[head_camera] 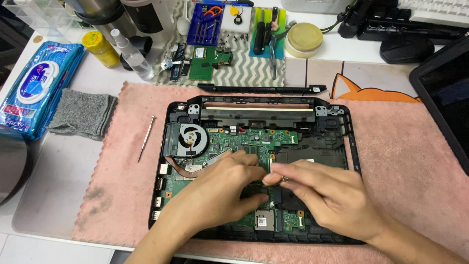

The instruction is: The person removes a small circuit board and a RAM module from a disassembled laptop motherboard. They place the components on the table and then lift the motherboard out of the laptop chassis.

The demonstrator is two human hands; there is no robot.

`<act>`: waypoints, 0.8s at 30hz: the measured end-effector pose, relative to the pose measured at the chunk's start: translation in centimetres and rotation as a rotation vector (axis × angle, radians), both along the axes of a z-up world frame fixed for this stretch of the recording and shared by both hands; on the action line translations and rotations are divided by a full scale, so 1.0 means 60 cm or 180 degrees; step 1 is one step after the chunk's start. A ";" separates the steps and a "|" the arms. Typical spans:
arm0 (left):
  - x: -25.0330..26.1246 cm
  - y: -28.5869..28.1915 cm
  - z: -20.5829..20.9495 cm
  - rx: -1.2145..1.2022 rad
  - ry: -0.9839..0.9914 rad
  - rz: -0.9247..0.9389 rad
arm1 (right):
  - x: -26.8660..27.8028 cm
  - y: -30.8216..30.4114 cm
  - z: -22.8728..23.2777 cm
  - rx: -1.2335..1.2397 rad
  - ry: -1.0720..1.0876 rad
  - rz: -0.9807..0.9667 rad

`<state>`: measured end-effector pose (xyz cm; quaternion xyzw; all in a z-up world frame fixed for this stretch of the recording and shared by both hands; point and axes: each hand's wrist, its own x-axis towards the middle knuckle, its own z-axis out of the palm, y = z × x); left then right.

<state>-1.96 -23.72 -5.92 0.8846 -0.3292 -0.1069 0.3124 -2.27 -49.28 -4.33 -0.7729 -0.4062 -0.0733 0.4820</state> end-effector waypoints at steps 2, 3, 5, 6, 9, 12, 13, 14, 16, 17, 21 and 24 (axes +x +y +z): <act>-0.001 -0.001 0.000 -0.0025 -0.0014 0.0022 | 0.002 0.001 -0.002 -0.0056 -0.0028 0.0064; -0.001 -0.002 0.000 -0.0049 -0.0033 0.0040 | 0.003 0.001 -0.003 -0.0111 -0.0059 0.0126; -0.002 -0.005 -0.002 -0.0036 -0.0123 0.0052 | 0.006 0.001 0.003 -0.0130 -0.0178 0.0073; -0.002 -0.007 -0.002 -0.0025 -0.0215 0.0060 | 0.008 0.001 0.006 -0.0151 -0.0298 0.0018; -0.005 -0.016 -0.002 -0.0020 -0.0153 0.0182 | 0.005 -0.003 -0.005 -0.0120 -0.0323 -0.0341; -0.005 -0.019 -0.012 0.0008 -0.0387 0.0133 | 0.003 -0.005 -0.007 -0.0097 0.0005 -0.0170; -0.005 -0.021 -0.011 0.0009 -0.0383 0.0130 | 0.004 -0.008 -0.007 -0.0095 0.0009 -0.0172; -0.006 -0.023 -0.010 -0.0033 -0.0403 0.0151 | 0.006 -0.010 -0.008 -0.0071 0.0017 0.0053; -0.007 -0.027 -0.012 -0.0072 -0.0423 0.0170 | 0.009 -0.013 -0.005 -0.0044 0.0025 0.0277; -0.007 -0.027 -0.015 -0.0050 -0.0507 0.0161 | 0.011 -0.012 -0.001 -0.0086 0.0021 0.0126; -0.011 -0.035 -0.020 -0.0042 -0.0915 0.0139 | 0.004 -0.031 -0.019 0.0374 0.1040 -0.0504; -0.017 -0.040 -0.020 0.0147 -0.1271 0.0199 | 0.015 -0.034 0.000 0.0662 0.0456 -0.0741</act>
